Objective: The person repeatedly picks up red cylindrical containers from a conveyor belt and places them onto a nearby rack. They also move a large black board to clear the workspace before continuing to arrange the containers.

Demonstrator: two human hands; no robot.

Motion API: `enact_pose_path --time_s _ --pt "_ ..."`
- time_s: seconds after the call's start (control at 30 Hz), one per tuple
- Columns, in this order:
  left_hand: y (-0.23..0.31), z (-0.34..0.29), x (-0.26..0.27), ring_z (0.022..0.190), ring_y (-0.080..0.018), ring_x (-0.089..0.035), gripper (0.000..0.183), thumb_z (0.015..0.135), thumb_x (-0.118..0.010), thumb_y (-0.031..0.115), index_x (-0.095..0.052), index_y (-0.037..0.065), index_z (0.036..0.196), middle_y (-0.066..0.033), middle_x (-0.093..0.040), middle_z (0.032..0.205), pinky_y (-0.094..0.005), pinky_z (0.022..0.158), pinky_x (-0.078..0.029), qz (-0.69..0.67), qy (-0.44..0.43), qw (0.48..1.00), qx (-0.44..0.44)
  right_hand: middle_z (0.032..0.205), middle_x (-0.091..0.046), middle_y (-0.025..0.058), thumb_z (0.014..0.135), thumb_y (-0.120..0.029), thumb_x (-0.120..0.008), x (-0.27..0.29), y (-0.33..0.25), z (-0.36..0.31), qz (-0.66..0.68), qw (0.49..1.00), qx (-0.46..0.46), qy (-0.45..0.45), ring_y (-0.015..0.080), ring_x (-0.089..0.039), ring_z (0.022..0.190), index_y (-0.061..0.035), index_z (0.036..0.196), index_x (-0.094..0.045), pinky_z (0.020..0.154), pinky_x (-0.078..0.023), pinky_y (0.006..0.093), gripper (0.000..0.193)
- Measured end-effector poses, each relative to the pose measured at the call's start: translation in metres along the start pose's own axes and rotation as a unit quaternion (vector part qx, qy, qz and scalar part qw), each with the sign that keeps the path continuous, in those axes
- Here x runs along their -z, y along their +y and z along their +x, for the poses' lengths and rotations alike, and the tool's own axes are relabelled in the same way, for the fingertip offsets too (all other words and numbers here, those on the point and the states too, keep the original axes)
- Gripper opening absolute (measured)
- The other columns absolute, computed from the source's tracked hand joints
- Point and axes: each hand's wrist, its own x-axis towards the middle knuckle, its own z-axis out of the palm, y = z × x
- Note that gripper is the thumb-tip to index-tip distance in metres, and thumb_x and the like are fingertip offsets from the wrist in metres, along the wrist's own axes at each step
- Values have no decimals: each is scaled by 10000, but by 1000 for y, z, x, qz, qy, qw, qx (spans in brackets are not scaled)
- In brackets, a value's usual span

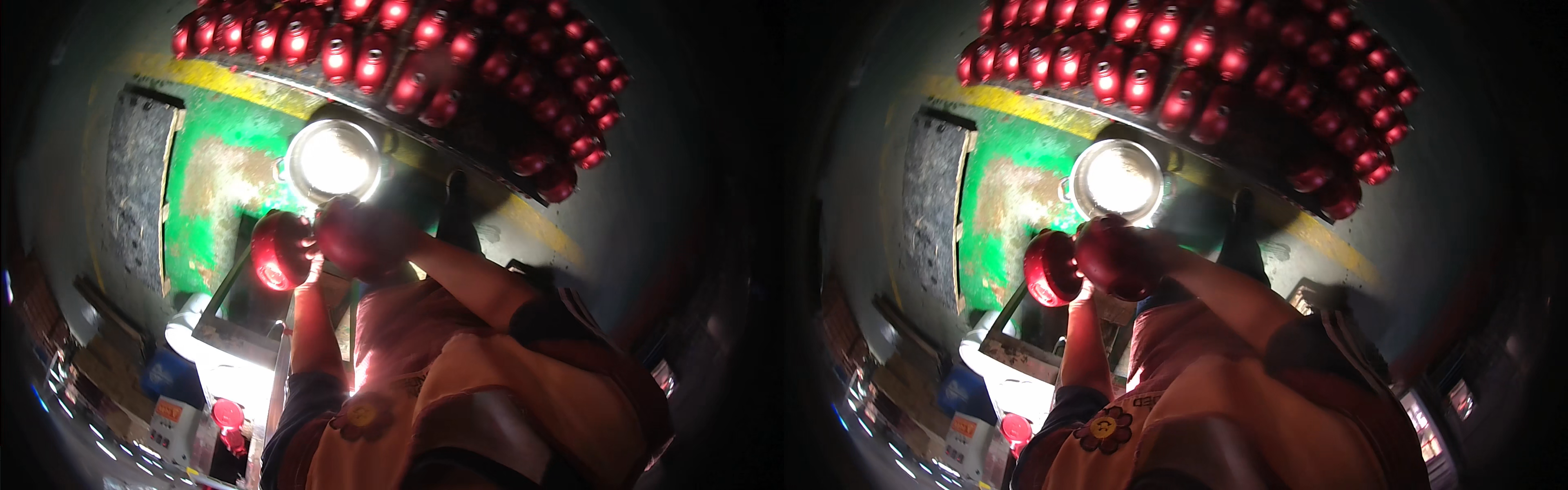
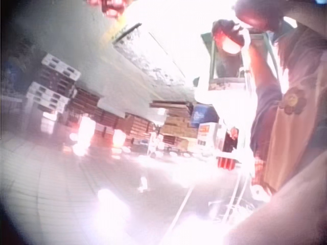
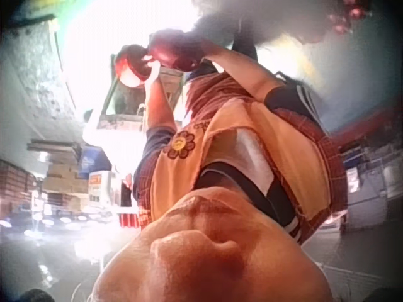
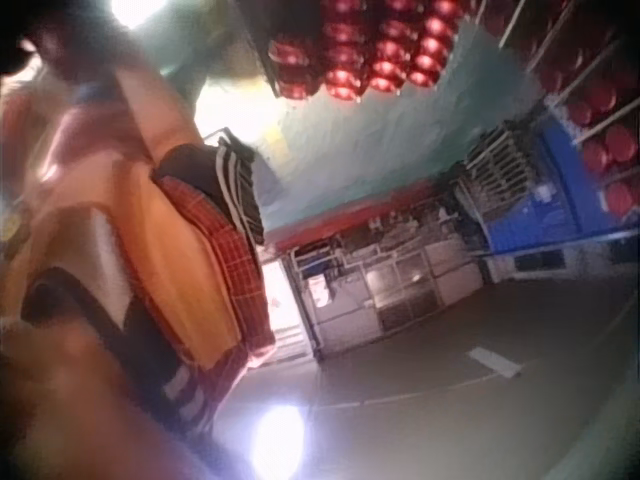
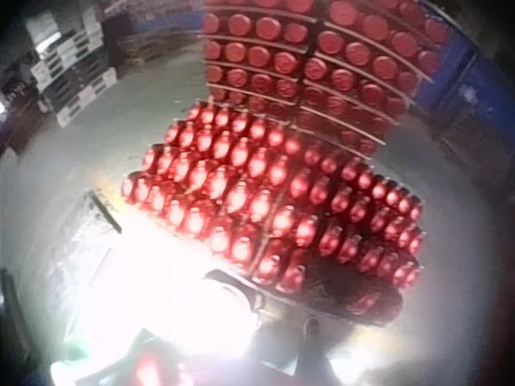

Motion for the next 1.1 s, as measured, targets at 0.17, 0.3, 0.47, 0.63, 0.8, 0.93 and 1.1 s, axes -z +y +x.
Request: enact_pose_path --time_s 0.17,0.3,0.47,0.63,0.8,0.93,1.1 --pt "-10 2 24 1038 -328 -573 594 921 -570 414 -438 117 1418 -140 -473 1406 -417 733 -533 10 7 999 33 1254 -564 126 1005 -297 -477 -14 -28 -25 -48 998 43 -16 230 -586 1094 -42 1369 -468 955 -481 366 444" --pt "-12 7 33 1071 -373 -588 635 953 -501 447 -326 170 1498 -162 -383 1499 -425 718 -532 68 5 995 66 1352 -534 131 968 -302 -532 -12 -65 -82 -90 971 199 93 246 -539 1220 -67 1403 -454 1052 -422 387 500" --pt "-67 21 -10 1033 -253 -612 440 952 -486 257 -517 4 1311 -147 -613 1195 -374 895 -494 583 116 799 -87 1371 -506 104 884 -192 -608 -7 -140 -182 -294 777 453 324 240 -476 1259 -90 1418 -464 1083 -376 389 563" --pt "-167 82 -61 1200 -206 -526 525 862 -663 89 -536 20 1366 -117 -573 1330 -349 1048 -390 728 63 675 -105 1362 -475 136 796 -141 -730 13 -177 -182 -542 490 484 481 269 -463 1244 -142 1365 -547 1084 -356 380 598" --pt "-259 143 -54 1235 -288 -519 568 798 -694 -6 -578 130 1337 -151 -515 1355 -379 1025 -442 870 -61 444 -207 1275 -483 151 723 -107 -767 43 -197 -152 -574 328 495 563 317 -470 1200 -259 1218 -679 1044 -387 395 525" --pt "-313 181 -39 1264 -286 -485 563 742 -747 36 -627 103 1288 -140 -506 1361 -358 1088 -361 828 0 517 -216 1306 -471 184 734 -144 -757 59 -205 -142 -579 307 483 581 359 -469 1215 -304 1205 -683 1042 -398 437 503" --pt "-342 209 -20 1063 -239 -612 387 788 -686 109 -703 166 1170 -86 -555 1357 -356 919 -485 875 -69 339 -339 1335 -460 189 750 -106 -745 77 -208 -131 -563 266 506 597 355 -453 1238 -272 1208 -686 1055 -380 426 491"
